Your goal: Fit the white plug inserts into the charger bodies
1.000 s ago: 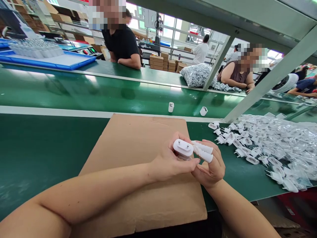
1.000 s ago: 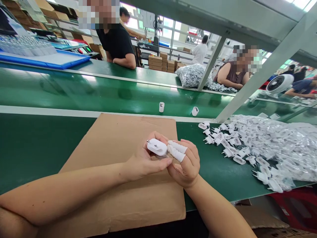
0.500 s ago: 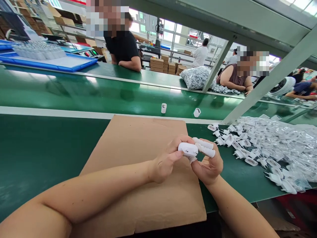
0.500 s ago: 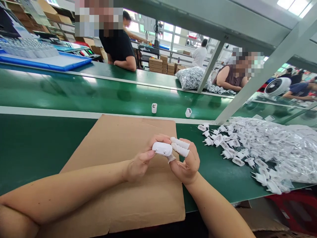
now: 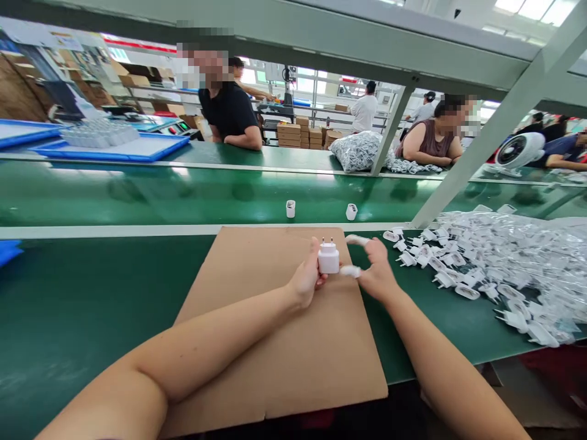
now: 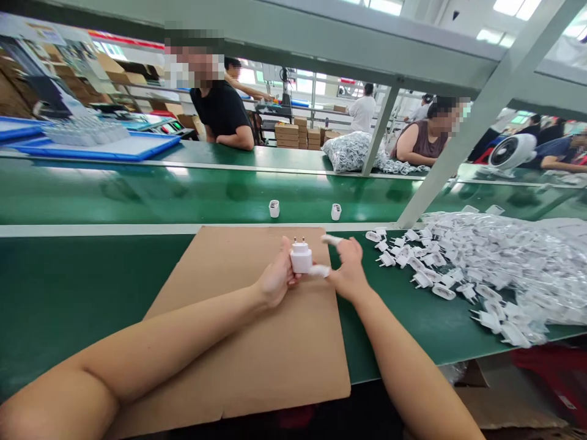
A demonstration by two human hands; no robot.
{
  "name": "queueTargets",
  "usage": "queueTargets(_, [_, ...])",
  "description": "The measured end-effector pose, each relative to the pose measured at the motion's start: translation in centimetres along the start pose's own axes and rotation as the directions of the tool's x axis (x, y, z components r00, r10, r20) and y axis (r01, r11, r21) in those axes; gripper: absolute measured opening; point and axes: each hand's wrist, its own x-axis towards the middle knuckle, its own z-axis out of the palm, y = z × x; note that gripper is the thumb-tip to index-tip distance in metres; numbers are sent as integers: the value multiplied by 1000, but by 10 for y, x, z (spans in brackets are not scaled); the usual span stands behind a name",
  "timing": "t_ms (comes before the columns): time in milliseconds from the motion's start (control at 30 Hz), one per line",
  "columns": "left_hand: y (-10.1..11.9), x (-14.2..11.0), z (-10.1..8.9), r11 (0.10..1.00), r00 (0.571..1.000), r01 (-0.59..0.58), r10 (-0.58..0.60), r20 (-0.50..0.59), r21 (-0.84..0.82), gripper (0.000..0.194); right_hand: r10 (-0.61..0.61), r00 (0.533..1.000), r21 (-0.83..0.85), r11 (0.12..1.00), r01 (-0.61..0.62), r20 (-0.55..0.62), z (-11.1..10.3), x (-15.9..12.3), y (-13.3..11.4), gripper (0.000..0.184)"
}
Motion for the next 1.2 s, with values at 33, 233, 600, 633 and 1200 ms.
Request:
queueTargets(33, [3,3,-1,1000,1000,20,-20,-9,15,59,99,994,-58,993,-101,-35,-3,4,15,50])
queueTargets(233, [48,46,-25,900,952,-51,175,-253,433,28,600,799,-458,701,-547,-37,-12,15,83,62])
queueTargets(600, [129,102,-168,605,651,250,472,-594,756,30,424,894,-370,815,-446,-145,-20,14,62,19])
queueTargets(633, [127,100,-176,590,648,277,468,-601,759,32,397,901,-310,847,-432,-172,-20,15,59,16])
queueTargets(1200, [134,144,-192,-198,963,121,262,-67,973,50,595,732,767,282,-576,331,-21,24,24,55])
